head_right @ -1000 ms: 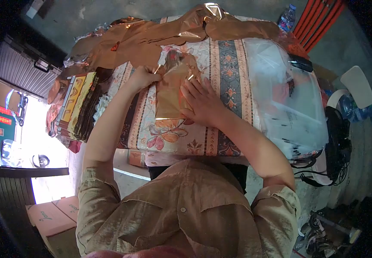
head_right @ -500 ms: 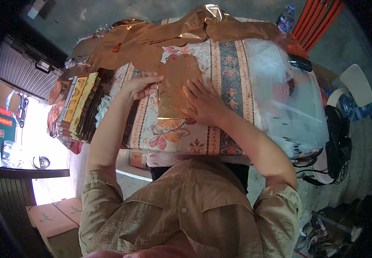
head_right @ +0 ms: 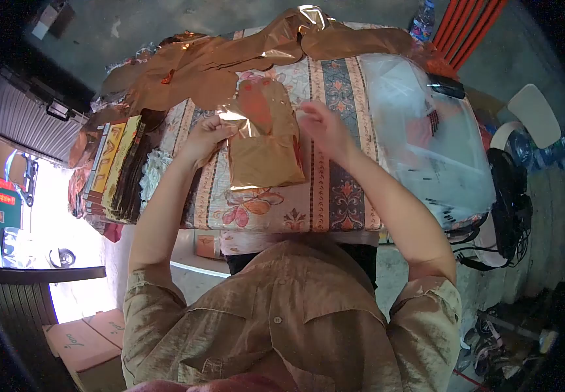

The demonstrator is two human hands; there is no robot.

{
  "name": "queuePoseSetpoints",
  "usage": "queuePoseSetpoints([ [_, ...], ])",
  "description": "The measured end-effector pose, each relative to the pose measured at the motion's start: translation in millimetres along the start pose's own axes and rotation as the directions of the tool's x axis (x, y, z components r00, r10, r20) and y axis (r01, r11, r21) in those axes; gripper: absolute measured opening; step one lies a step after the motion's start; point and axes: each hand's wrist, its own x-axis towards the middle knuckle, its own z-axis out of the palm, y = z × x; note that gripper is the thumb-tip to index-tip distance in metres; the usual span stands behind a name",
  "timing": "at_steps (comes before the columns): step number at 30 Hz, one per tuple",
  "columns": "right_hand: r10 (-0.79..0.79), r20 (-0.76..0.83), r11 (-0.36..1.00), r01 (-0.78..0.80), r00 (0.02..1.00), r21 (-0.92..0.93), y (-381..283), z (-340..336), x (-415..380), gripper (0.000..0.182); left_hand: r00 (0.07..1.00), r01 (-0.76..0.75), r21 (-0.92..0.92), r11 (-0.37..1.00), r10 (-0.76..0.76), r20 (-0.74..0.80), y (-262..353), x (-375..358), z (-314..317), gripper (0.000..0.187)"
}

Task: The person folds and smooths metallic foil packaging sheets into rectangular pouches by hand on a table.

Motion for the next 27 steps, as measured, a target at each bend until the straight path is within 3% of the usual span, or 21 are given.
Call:
queuePoseSetpoints([
  [2,0.236,-0.037,0.958,-0.226,0.971,0.175,8,-11,5,0.035,0.998,-0.016,-0.053,0.998,0.013,-0.054,-7,-3,-3,0.007],
  [3,0.237,-0.044,0.958,-0.226,0.97,0.176,0,-12,6,0.035,0.999,-0.016,-0.05,0.999,0.014,-0.047,-10,-6,-5,0.007],
  [5,0.445,0.155,0.75,-0.462,0.882,0.474,-23,-14,8,0.03,0.999,-0.051,-0.146,0.988,0.049,-0.015,-13,-11,-8,0.011],
  [6,0.444,0.153,0.75,-0.46,0.883,0.475,-21,-14,10,0.03,0.999,-0.052,-0.144,0.988,0.051,-0.014,-12,-13,-7,0.011],
  [8,0.441,0.326,0.653,-0.548,0.836,0.524,-14,-13,15,0.026,1.0,-0.006,-0.214,0.977,0.006,-0.001,-8,-18,-7,0.01],
  [12,0.441,0.386,0.661,-0.584,0.81,0.472,-11,-11,23,0.026,1.0,-0.006,-0.266,0.964,0.004,-0.008,-14,-17,-12,0.009],
  [15,0.432,0.403,0.66,-0.588,0.807,0.469,-5,-10,27,0.024,0.997,0.02,-0.241,0.97,-0.001,0.077,-17,-14,-19,0.015],
  [24,0.509,0.425,0.675,-0.654,0.748,0.342,-1,-8,38,0.016,0.998,0.02,-0.214,0.977,-0.031,-0.048,-2,-24,3,0.01],
  [26,0.511,0.421,0.684,-0.651,0.749,0.328,0,-7,38,0.016,0.999,0.03,0.041,0.999,-0.029,-0.023,-8,-19,-6,0.008],
  [27,0.511,0.414,0.696,-0.645,0.753,0.314,0,-7,39,0.015,0.999,0.033,0.037,0.999,-0.031,-0.029,-6,-20,-5,0.008],
])
